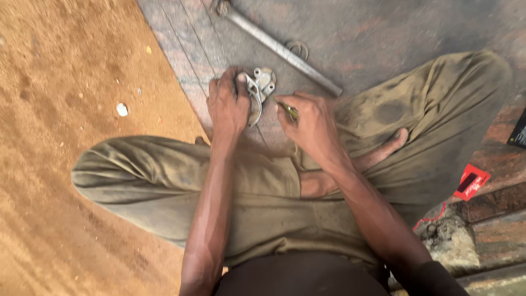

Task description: The person sits on the ground and scrapes and cleans a small metal motorcycle component with a blade and screwdriver. They then pick up a green battery box and a black battery and attach a wire terminal to the battery.

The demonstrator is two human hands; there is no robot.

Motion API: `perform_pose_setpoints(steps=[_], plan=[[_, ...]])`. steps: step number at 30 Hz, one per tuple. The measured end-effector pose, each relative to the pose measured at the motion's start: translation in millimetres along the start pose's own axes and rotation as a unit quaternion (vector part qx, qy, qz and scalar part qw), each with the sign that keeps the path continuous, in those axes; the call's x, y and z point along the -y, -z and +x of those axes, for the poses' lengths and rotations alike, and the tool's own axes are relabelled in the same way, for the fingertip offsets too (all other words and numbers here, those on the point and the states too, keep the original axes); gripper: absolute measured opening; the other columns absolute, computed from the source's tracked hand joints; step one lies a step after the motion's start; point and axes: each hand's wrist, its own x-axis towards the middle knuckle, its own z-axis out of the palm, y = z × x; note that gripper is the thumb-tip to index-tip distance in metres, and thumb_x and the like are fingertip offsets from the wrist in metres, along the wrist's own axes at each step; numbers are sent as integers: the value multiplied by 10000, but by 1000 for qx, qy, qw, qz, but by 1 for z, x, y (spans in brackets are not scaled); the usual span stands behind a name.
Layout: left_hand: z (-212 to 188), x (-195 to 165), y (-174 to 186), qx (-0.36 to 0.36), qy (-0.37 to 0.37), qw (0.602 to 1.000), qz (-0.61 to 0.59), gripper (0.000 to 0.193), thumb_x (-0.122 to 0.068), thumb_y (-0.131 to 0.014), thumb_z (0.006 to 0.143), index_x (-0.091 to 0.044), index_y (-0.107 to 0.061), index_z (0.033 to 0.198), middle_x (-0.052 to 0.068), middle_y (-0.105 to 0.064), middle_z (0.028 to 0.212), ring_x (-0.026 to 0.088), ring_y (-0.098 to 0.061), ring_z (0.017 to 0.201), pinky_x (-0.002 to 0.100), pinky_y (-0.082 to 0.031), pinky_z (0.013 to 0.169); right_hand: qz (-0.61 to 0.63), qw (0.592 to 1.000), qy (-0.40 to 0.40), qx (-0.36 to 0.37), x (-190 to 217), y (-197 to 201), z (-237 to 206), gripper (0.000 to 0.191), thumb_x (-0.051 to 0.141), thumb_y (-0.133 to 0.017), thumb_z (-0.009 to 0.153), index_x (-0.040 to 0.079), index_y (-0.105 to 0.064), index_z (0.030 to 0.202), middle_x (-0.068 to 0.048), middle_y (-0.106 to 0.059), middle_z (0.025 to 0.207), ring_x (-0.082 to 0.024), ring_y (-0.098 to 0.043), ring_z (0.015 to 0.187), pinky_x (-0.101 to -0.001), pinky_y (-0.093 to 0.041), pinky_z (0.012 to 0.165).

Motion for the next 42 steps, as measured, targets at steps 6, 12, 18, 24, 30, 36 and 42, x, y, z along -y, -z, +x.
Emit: perform_pose_setpoints(steps=[6, 12, 18, 24, 30, 36, 42], plan=[[5, 1, -5, 11, 22, 1000, 10, 272, -278, -504, 1031, -141, -701, 1161, 120, -724, 1036, 317, -594, 1080, 488, -453, 956, 32, 999, 6, -11, -8, -5, 1, 237, 53, -722, 903, 16, -757, 1134, -200, -744, 1015, -328, -742, 844, -398, -579, 777], [4, -5, 0, 6, -2, 1000, 7, 252, -262, -495, 1038, -141, -691, 1142, 96, -739, 1039, 314, -596, 1045, 477, -462, 959, -26, 998, -37, -42, -5, -11, 0, 233, 63, -738, 894, -2, -769, 1115, -233, -728, 956, -383, -724, 800, -446, -566, 745], [1, -8, 4, 11, 33, 999, 20, 244, -267, -509, 1025, -168, -699, 1144, 118, -700, 983, 312, -597, 1053, 494, -458, 914, -44, 999, -18, -24, -5, -22, -12, 211, 66, -726, 919, 2, -785, 1111, -213, -740, 929, -384, -716, 808, -447, -546, 730], [1, -7, 3, 23, 22, 999, 21, 234, -276, -494, 1040, -171, -680, 1136, 65, -737, 1011, 299, -603, 1077, 483, -470, 948, 178, 971, -163, -2, -37, -19, 3, 235, 184, -754, 935, 13, -781, 1094, -144, -813, 954, -209, -727, 853, -311, -563, 746], [1, -9, 1, 12, 19, 998, 51, 238, -274, -483, 1036, -181, -684, 1121, 52, -743, 997, 285, -602, 1085, 548, -400, 963, -23, 992, -118, -32, -18, -17, -2, 167, 151, -762, 941, 4, -798, 1011, -196, -734, 756, -327, -701, 658, -424, -524, 706], [0, -8, -1, 25, 36, 997, 61, 252, -292, -481, 1044, -187, -679, 1159, 42, -748, 957, 279, -612, 1094, 539, -405, 988, -35, 996, -5, -86, -2, -11, -1, 147, 88, -701, 955, -25, -753, 1031, -202, -733, 868, -341, -716, 733, -420, -530, 677], [-1, -7, -5, -4, 7, 998, 60, 252, -285, -486, 1042, -184, -684, 1159, 73, -735, 1013, 300, -607, 1111, 538, -424, 943, 18, 992, -123, 3, -15, -12, -3, 180, 152, -736, 944, 14, -769, 1056, -224, -734, 806, -340, -722, 678, -431, -546, 666]])
